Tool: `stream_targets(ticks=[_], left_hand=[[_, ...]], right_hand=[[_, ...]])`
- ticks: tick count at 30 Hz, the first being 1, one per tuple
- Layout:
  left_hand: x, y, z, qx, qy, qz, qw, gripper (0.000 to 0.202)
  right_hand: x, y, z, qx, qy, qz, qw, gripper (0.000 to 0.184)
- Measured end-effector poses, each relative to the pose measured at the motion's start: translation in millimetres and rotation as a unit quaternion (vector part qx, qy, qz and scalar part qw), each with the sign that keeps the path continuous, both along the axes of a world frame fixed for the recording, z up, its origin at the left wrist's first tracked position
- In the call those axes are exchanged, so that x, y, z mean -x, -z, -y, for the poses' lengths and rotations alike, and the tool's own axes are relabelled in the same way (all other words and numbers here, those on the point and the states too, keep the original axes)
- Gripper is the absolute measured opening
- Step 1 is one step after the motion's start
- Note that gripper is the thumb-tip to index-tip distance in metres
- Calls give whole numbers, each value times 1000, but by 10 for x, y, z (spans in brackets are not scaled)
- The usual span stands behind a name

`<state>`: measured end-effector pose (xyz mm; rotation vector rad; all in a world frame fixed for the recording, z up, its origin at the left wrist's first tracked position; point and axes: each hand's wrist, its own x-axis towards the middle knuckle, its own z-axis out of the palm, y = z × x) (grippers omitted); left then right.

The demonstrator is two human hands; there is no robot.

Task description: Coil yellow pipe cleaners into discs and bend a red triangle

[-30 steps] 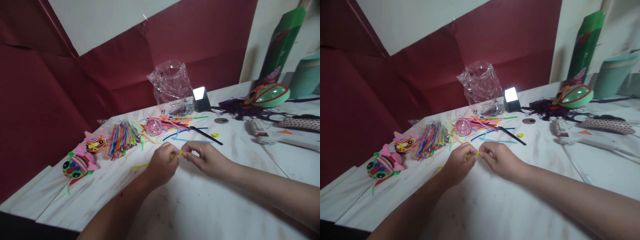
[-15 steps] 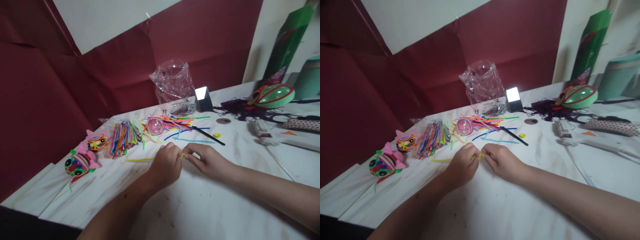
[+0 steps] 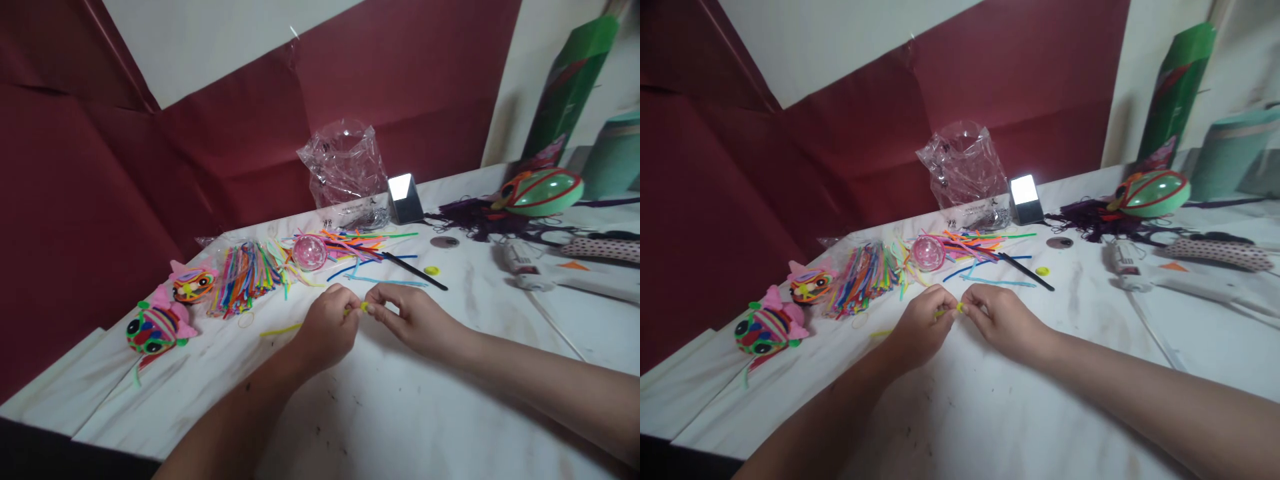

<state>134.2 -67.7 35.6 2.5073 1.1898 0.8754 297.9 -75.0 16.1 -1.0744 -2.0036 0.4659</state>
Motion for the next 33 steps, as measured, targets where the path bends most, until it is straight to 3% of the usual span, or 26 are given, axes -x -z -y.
stream_targets(ticks=[10,13,16,18,24,30,33], left_hand=[[-10,3,8,-27,21,-31,999,13],[0,-20,2,-40,22,12,999,12],[-19,-20,23,-31,-5,88,996,11],[-55,6,53,-21,-25,138,990,12],[-133,84,91,-18,-60,161,985,13],[-47,52,16,8,-40,64,997,9],[-17,62,-5,-12,-40,14,999,10]], right_hand=[[-26,-46,-5,-3,-27,45,999,14],[-14,-71,-3,77,-33,-32,996,17],[14,-67,-7,171,-70,-163,969,17],[35,-45,-2,191,-76,-223,953,17],[62,8,35,146,-15,-217,965,21],[33,7,22,80,7,-110,991,17],[13,-3,0,45,28,-35,998,15]])
